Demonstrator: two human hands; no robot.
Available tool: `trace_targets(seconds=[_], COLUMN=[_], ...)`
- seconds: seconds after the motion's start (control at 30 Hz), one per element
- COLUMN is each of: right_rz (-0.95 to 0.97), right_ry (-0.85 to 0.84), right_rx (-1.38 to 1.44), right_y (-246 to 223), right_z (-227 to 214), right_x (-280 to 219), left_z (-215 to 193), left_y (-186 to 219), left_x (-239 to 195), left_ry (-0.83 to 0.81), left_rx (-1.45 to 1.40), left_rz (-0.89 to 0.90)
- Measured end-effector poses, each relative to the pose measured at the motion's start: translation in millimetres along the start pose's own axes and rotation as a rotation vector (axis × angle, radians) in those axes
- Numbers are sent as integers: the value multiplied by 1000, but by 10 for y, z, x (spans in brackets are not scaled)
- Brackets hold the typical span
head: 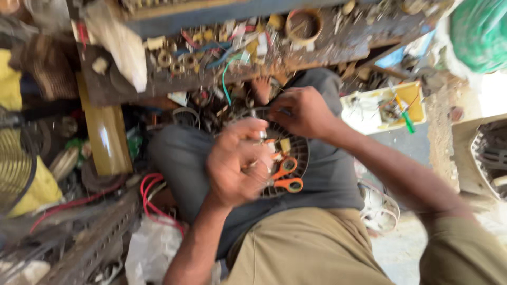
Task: The person winds copper wire and attaches components to a fan motor stator while sitting on the floor, using scissors to trim materials.
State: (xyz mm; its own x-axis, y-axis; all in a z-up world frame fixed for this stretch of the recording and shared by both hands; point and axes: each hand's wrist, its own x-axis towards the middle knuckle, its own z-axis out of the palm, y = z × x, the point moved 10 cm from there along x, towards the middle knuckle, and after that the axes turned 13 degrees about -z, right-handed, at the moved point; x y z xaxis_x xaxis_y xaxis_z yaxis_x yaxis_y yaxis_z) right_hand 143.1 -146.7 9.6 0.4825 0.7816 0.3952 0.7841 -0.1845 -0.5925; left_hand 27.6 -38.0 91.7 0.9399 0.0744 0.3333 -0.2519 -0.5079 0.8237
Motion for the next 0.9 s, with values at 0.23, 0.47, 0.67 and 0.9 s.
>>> trace_targets(seconds=[0.23,0.47,0.67,0.9], right_rz=[-375,18,46,-394], right_ry=[-356,-198,99,-463], right_rx=[-248,-274,34,-136], right_y=[-1026,-207,-165,-1198], right_z=[223,-121,-95,164], right_x=[-149,-594,21,-477], left_z=[315,194,289,171], left_y=[-1087,341,-957,-774], left_x=[328,-382,66,102], left_ry=[-473,24,-135,-368], left_rx=[-77,652,-206,-118], left_rz=[-393,434,-647,-324])
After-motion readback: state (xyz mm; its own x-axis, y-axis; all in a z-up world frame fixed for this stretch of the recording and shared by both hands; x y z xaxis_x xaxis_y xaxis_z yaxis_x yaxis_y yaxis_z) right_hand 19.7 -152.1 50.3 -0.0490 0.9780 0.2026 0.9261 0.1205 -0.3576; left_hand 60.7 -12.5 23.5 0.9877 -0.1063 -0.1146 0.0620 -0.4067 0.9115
